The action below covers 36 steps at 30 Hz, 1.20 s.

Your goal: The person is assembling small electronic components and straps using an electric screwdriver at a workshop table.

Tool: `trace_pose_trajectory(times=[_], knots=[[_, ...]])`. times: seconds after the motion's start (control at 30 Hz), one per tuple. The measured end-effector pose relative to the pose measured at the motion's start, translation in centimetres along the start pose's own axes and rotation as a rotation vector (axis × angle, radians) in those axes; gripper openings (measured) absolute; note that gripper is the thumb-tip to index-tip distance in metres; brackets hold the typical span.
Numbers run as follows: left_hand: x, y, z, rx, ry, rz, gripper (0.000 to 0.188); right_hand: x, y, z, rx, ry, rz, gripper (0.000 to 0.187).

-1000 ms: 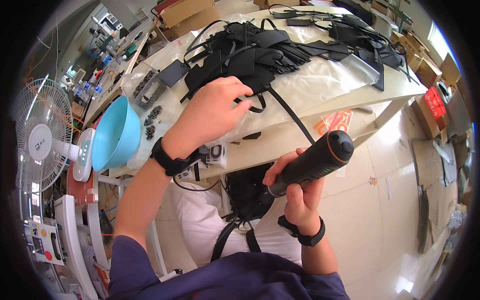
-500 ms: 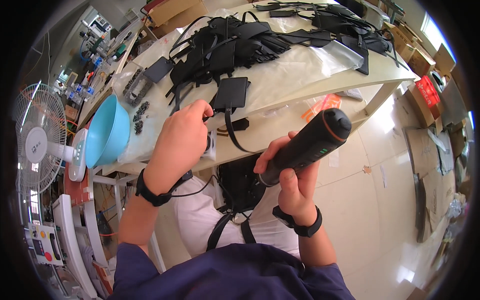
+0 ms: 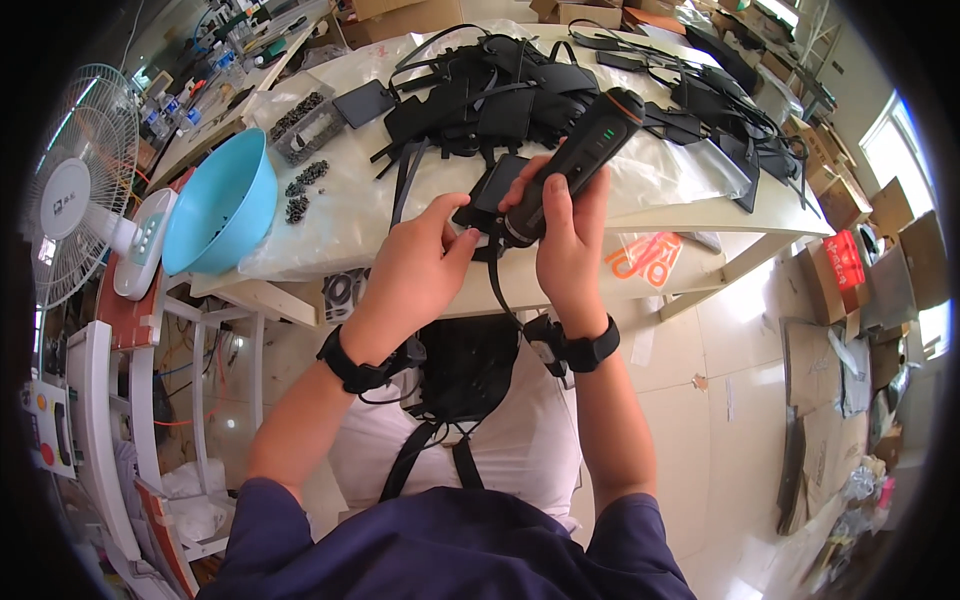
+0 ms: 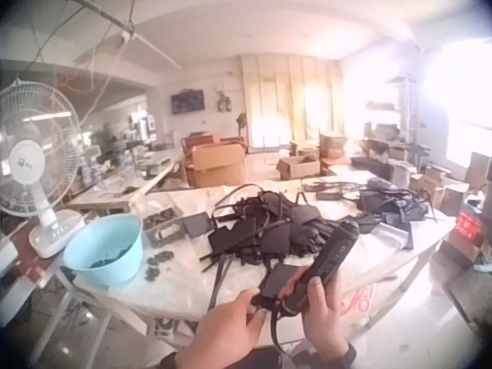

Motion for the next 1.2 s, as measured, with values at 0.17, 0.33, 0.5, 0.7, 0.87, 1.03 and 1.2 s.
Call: trace_pose_trajectory(times=[0.17,0.33,0.5,0.7,0.87,1.03,1.2], knots=[[-1.9,-1.1,0.9,0.028,0.185,0.283,0.036,1.7,-1.0,-1.9,-0.065,-0.067,-0.043,0.033],[-1.0,0.1,1.4,0.221,0.054,0.045,0.032,-1.1,-0.8,-3.0,-0.039,0.0,0.065,0.029],[0.5,0.2,1.0,0.188,-0.03,-0.144,0.028,-5.6,-1.7,-5.7,-0.002,0.1,0.18,0.018],[3.5,1.9,-0.2,0.067,-0.109,-0.537,0.028,-4.7,-3.0,-7.9,-0.007,0.105,0.213,0.024],[3.2,0.7,-2.3,0.052,-0.392,-0.356,0.035,-4.3,-3.5,-7.4,0.009,-0.027,-0.042,0.015],[-0.3,-1.1,-3.1,-0.098,-0.301,-0.149,0.033,-3.2,-2.6,-7.2,0.019,-0.033,-0.016,0.016],[-0.7,-1.2,-3.2,-0.106,-0.323,-0.145,0.035,-1.5,-2.3,-7.3,0.031,-0.003,0.0,0.018]])
Point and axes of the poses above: each hand's wrist, its own z-axis away from the middle knuckle, its own y-axis out of the back of the hand, x = y × z, the point moved 10 cm from there along -z, towards the middle knuckle, and after that the axes turned 3 degrees about -y, right-handed, at the moved point
